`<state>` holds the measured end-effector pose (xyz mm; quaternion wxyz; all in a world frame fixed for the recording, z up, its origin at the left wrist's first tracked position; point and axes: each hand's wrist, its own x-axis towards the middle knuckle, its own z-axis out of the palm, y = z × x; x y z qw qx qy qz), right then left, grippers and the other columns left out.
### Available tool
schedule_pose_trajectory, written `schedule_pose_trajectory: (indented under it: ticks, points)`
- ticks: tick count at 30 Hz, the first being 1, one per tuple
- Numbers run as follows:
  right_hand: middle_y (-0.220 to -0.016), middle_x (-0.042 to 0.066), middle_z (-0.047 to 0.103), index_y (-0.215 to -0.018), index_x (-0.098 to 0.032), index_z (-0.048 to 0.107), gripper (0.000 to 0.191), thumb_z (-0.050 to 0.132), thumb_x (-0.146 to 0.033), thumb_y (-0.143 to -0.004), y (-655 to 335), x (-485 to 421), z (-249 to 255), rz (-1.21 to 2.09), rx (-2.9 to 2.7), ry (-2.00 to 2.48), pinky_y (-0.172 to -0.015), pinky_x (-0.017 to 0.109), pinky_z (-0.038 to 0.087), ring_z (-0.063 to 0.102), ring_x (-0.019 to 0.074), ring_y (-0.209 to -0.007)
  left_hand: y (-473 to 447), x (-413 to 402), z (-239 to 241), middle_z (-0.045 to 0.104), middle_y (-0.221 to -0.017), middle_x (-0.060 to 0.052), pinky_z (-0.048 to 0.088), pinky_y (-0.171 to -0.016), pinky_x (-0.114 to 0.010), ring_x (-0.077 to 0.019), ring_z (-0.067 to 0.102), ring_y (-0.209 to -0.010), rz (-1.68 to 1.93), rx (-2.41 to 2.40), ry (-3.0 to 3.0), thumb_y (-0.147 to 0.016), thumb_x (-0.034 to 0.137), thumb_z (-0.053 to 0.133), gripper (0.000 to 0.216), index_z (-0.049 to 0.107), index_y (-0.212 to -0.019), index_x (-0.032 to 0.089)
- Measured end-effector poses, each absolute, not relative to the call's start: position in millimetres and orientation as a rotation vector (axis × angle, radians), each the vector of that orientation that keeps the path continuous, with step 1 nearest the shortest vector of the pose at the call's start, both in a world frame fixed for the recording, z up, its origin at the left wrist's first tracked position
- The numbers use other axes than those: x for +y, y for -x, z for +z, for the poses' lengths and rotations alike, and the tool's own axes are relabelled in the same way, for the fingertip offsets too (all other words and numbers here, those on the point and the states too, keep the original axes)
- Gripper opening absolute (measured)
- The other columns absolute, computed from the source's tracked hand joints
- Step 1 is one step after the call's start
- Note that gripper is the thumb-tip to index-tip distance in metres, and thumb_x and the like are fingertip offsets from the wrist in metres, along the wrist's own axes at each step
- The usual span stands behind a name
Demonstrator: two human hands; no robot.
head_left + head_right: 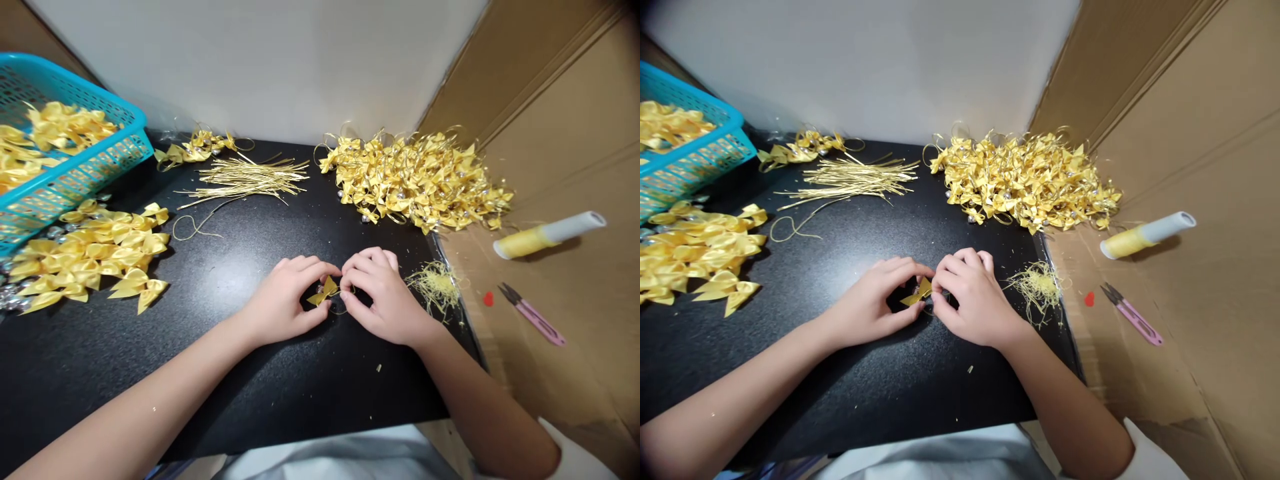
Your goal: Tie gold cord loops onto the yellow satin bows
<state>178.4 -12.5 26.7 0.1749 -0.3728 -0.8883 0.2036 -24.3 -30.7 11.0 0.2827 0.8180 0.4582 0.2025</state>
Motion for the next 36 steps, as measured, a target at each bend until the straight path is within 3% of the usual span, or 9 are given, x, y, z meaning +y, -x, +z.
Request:
schedule_pose_trajectory:
  ticks: [9, 13, 18, 24, 28, 33, 36]
  points:
    - [-0.098, 0.004, 0.067, -0.085, -0.023, 0.062, 0.006, 0.059, -0.028, -0.084, -198, 4, 27, 0.393, -2.320, 1.379, -0.089, 0.040, 0.033, 0.052, 0.0244, -0.101, 27, -31, 4, 0.063, -0.093, -0.003, 0.036, -0.078, -0.035, -0.0212, 0.056, -0.088, 0.492, 1.177, -2.314, -0.087, 0.031, 0.052, 0.021, 0.065, -0.102, 0.023]
    - [-0.105, 0.008, 0.068, -0.097, -0.022, 0.066, 0.023, 0.055, -0.039, -0.086, -264, -6, 27, 0.068, -2.089, 1.709, -0.090, 0.042, 0.038, 0.054, 0.0287, -0.105, 31, -31, 8, 0.064, -0.096, -0.005, 0.039, -0.080, -0.035, -0.0210, 0.057, -0.090, 0.534, 1.156, -2.261, -0.086, 0.032, 0.052, 0.027, 0.062, -0.109, 0.019]
    - [-0.118, 0.017, 0.064, -0.111, -0.016, 0.067, 0.054, 0.049, -0.058, -0.083, -358, -34, 8, -0.321, -1.886, 2.305, -0.085, 0.048, 0.040, 0.051, 0.0395, -0.109, 31, -29, 13, 0.064, -0.078, -0.003, 0.041, -0.069, -0.029, -0.0171, 0.058, -0.074, 0.465, 1.261, -2.179, -0.088, 0.036, 0.053, 0.022, 0.065, -0.091, 0.018]
    - [-0.106, 0.013, 0.070, -0.098, -0.019, 0.069, 0.051, 0.039, -0.057, -0.084, -394, -43, -12, -0.360, -1.820, 2.195, -0.086, 0.043, 0.045, 0.061, 0.0320, -0.101, 26, -28, 19, 0.065, -0.072, -0.002, 0.038, -0.059, -0.024, -0.0136, 0.058, -0.064, 0.314, 1.288, -2.186, -0.087, 0.035, 0.055, 0.021, 0.065, -0.079, 0.018]
    - [-0.098, 0.017, 0.071, -0.089, -0.017, 0.068, 0.051, 0.035, -0.056, -0.082, -406, -45, -10, -0.392, -1.837, 2.155, -0.084, 0.044, 0.046, 0.064, 0.0327, -0.095, 29, -26, 27, 0.064, -0.064, 0.000, 0.039, -0.056, -0.021, -0.0111, 0.057, -0.057, 0.276, 1.285, -2.005, -0.085, 0.029, 0.058, 0.016, 0.065, -0.078, 0.017]
    - [-0.085, 0.016, 0.069, -0.073, -0.028, 0.055, 0.019, 0.050, -0.046, -0.078, -408, -46, -1, -0.173, -1.852, 2.168, -0.079, 0.045, 0.045, 0.063, 0.0335, -0.088, 33, -26, 31, 0.061, -0.066, 0.000, 0.042, -0.054, -0.020, -0.0105, 0.056, -0.058, 0.465, 1.185, -1.623, -0.086, 0.033, 0.057, 0.018, 0.061, -0.083, 0.016]
    - [-0.082, 0.018, 0.066, -0.071, -0.032, 0.047, 0.015, 0.054, -0.042, -0.079, -403, -44, 2, -0.081, -1.819, 2.201, -0.078, 0.048, 0.042, 0.060, 0.0365, -0.087, 33, -24, 30, 0.057, -0.069, 0.002, 0.042, -0.054, -0.020, -0.0095, 0.053, -0.059, 0.642, 1.147, -1.475, -0.087, 0.034, 0.056, 0.017, 0.056, -0.086, 0.017]
